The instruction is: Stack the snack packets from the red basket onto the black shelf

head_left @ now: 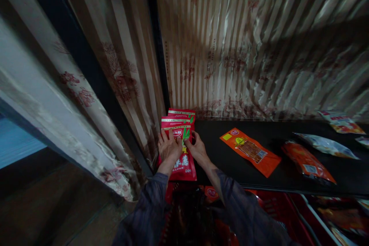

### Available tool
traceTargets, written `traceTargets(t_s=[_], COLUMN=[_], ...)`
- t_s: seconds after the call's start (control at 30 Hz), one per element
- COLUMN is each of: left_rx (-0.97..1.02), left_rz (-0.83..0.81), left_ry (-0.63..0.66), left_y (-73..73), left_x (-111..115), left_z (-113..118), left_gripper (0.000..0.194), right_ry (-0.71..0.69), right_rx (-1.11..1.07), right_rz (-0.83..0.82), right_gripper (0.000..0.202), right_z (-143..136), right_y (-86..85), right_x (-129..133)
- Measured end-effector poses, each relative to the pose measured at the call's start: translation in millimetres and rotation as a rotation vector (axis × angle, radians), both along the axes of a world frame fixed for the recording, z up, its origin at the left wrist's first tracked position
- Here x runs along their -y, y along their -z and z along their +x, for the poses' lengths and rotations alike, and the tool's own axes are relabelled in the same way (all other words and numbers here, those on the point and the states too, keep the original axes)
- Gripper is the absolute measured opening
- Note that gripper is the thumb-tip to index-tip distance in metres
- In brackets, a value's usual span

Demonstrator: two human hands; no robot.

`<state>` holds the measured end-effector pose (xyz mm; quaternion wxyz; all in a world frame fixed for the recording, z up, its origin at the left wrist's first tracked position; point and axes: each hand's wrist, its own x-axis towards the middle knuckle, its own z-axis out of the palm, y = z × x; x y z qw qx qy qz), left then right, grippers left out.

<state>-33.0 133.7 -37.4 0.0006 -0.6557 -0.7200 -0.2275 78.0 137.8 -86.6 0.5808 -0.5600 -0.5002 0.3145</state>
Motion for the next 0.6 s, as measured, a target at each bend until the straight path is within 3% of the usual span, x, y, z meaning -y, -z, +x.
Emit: traceTargets(t_s=[0.43, 0.6], left_rx=[0.015, 0.041], left_rz=[0.049, 0.083], left_ry=[0.040, 0.113], left_y=[7.9, 7.5], left_x=[-1.1, 0.9], left_z=[0.1, -3.1], left_gripper=[0.059, 0.058], right_ry=[0.042, -0.004], right_rx=[0.243, 0.139], right_rz=[0.013, -0.025], right_gripper=[0.055, 0.058], right_z=[7.5, 10.7], right_y=[1.6, -0.3], right_x=[24.4, 38.8])
